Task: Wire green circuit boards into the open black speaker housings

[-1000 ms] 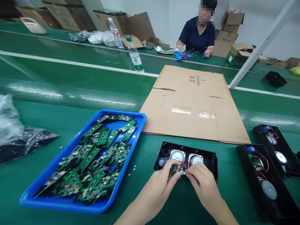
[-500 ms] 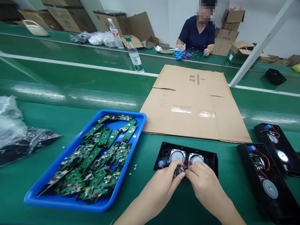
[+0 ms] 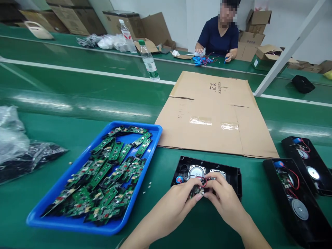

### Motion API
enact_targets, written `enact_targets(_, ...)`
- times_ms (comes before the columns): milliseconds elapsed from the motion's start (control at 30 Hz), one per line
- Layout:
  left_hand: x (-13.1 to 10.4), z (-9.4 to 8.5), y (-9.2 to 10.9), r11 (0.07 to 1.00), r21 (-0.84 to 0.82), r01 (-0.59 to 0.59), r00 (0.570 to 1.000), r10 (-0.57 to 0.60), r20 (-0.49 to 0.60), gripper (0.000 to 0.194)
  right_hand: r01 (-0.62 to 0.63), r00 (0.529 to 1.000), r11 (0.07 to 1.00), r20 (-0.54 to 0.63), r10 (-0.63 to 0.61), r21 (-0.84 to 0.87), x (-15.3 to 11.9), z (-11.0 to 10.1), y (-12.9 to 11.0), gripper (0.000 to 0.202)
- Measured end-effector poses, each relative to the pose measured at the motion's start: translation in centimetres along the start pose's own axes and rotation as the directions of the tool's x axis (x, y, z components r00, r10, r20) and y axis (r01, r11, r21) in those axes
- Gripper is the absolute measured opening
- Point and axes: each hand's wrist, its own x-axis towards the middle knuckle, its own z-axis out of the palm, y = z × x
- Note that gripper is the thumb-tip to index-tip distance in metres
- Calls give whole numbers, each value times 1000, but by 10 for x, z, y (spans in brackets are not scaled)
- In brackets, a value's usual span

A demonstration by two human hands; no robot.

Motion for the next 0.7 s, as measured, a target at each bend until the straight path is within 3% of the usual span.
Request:
enact_targets(133,1,-1,-1,998,19,-59,998,59,2,22,-79,995,988,69,70,134,2,-4,0,18)
enact_targets(267,1,-2,0,995,50,-83,997,82,17,23,-195,970,974,165,176,112,4,-8,0,32)
enact_targets(367,0,-1,0,996,39,-77,997,78,-14,24,-189,959,977,231,163,99,6,-11,-1,30)
enact_targets(700,2,8,-6,990,45,-136,988,139,-74,22,-190,958,980,232,171,64,14,-15,-4,25)
